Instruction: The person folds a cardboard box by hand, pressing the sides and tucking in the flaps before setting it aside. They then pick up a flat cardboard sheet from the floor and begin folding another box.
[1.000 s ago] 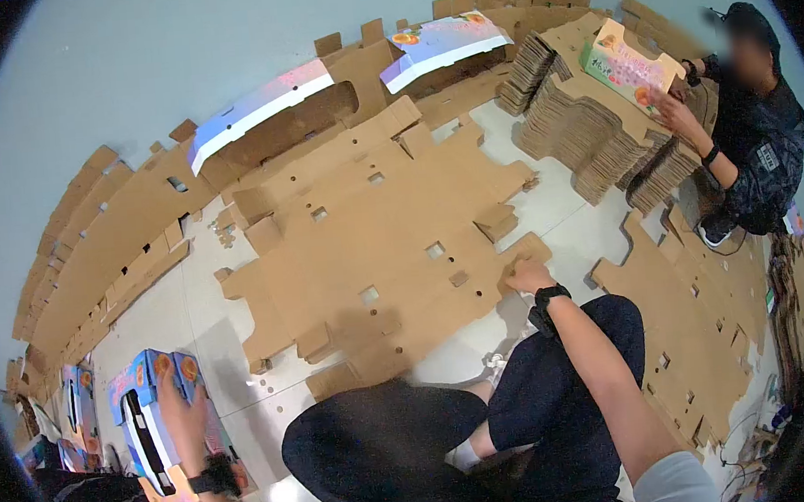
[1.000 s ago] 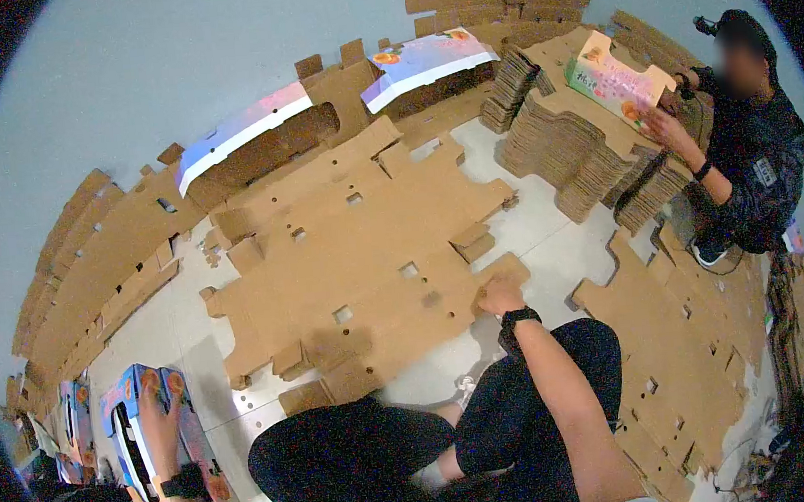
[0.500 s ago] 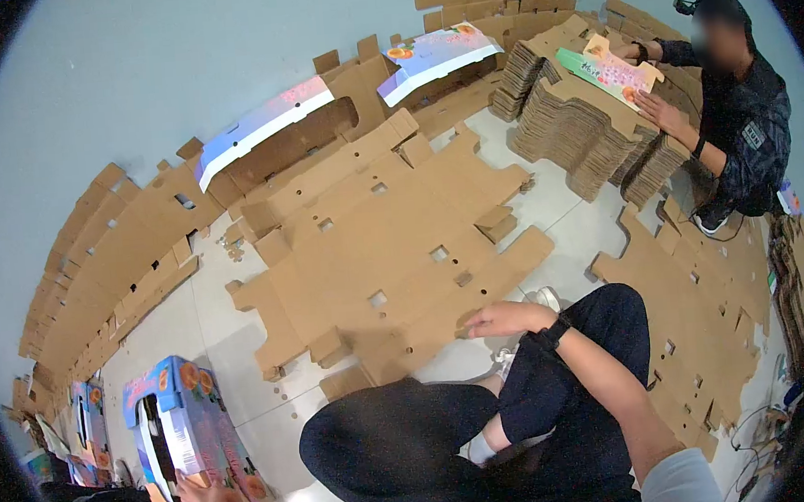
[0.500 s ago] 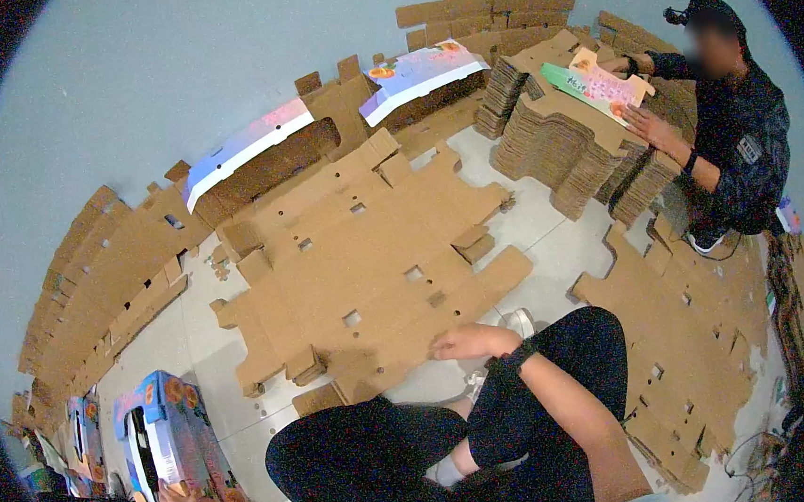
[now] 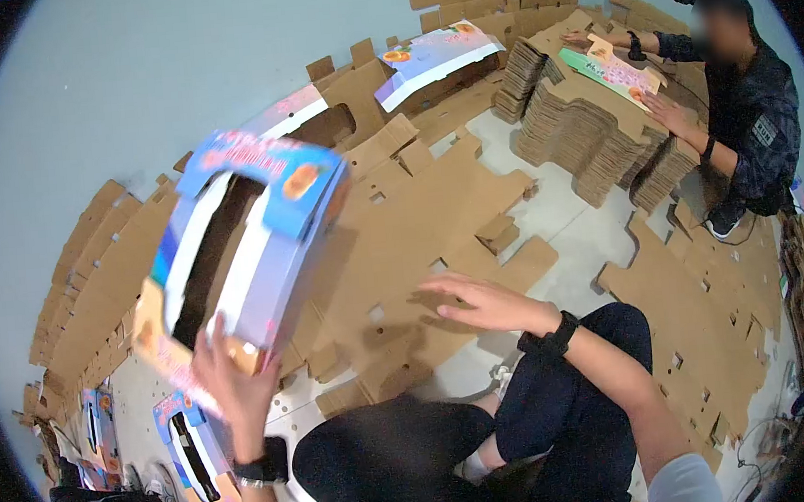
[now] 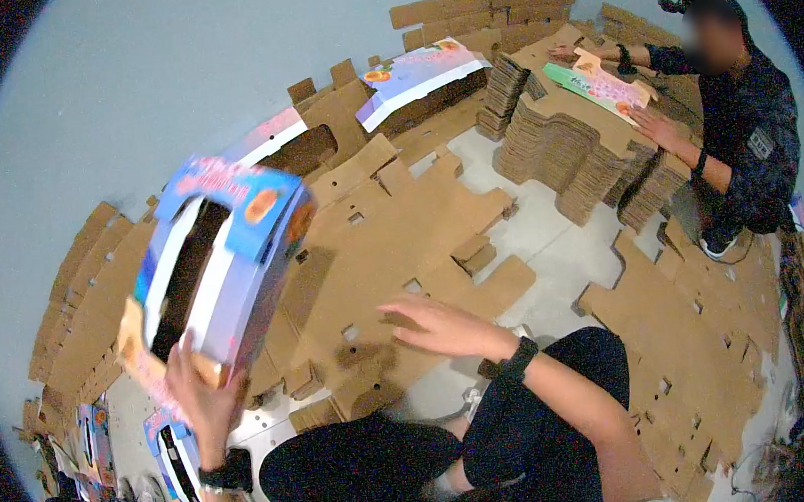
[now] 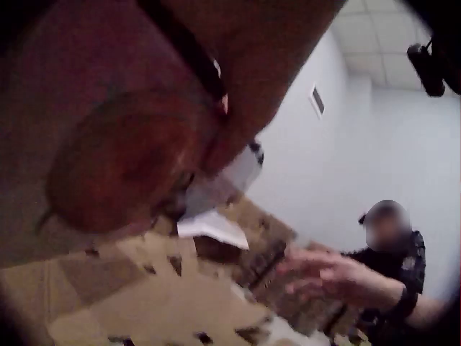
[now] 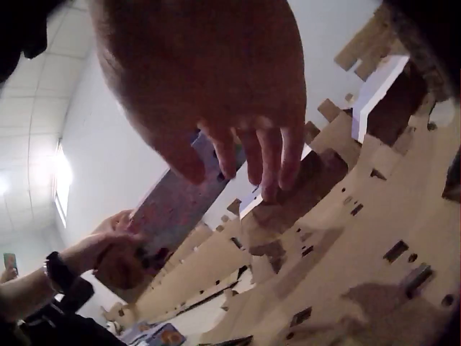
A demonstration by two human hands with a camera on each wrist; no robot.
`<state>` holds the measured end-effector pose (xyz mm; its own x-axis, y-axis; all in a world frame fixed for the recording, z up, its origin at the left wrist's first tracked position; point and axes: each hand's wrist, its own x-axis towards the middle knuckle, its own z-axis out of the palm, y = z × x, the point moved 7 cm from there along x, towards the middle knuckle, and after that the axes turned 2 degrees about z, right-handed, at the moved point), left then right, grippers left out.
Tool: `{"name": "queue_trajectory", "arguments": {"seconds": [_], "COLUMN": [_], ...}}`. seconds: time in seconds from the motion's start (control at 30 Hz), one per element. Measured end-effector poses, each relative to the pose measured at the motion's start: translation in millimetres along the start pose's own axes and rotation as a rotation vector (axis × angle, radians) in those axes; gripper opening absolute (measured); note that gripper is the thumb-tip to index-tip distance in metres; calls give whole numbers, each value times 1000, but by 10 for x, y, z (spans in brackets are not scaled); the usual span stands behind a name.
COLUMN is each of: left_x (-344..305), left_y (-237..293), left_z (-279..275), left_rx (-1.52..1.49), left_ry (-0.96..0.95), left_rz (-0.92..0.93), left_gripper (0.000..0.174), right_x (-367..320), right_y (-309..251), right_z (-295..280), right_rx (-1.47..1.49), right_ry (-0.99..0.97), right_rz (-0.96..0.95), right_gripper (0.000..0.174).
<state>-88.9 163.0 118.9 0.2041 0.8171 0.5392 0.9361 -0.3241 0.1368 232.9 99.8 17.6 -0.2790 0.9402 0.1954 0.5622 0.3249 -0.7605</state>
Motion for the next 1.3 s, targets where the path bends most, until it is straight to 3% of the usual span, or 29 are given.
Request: {"name": "queue_trajectory", "arguments": {"seconds": [0.17,0.23,0.3,0.33,0.4,0.43,0.5,0.53,0.6,0.63,0.67,0.7,0.77,0.87,0.97,1.13,1.3], "left_x": [343,186,-196,-333,-592,-593,-785,-740,-520,-321,-355,-291,-315,-308,-331,-454,-338], "left_y": [1041,1403,1763,1930,2080,2016,2013,1919,1632,1403,1107,1027,751,948,938,1067,1237], "left_z": [852,1235,1608,1674,1796,1854,2028,1996,1839,2014,2224,2264,2455,2350,2271,2045,1680], "left_rx": [-394,-425,-615,-611,-765,-776,-932,-763,-336,-353,-398,-406,-687,-617,-510,-452,-372], "left_ry": [25,-81,-162,-317,-585,-590,-959,-813,-347,-631,-456,-450,-577,-507,-530,-666,-505], "left_rz": [-38,-168,-143,-55,99,102,236,358,456,149,119,115,-308,-274,-285,-228,-50], "left_gripper": [81,79,78,78,72,72,64,58,57,56,51,51,43,38,36,32,27], "right_x": [-43,-91,-134,-178,-343,-347,-411,-379,-282,-269,-269,-279,-332,-274,-276,-276,-269], "right_y": [31,201,423,493,793,855,1029,965,871,839,961,951,990,1063,1215,1162,1195], "right_z": [-97,-45,-122,-192,-259,-346,-352,-415,-343,-275,-96,-54,33,-2,2,-112,-286], "right_rx": [382,527,347,339,-82,-89,-418,-401,-277,-139,-183,-194,-240,-113,73,-77,-211], "right_ry": [58,106,289,293,123,126,-128,134,101,72,21,19,24,86,12,-6,59], "right_rz": [181,227,218,236,640,650,763,574,587,596,418,417,510,389,535,611,537], "right_gripper": [51,52,58,58,50,50,50,36,33,31,33,33,38,43,46,36,31]}}
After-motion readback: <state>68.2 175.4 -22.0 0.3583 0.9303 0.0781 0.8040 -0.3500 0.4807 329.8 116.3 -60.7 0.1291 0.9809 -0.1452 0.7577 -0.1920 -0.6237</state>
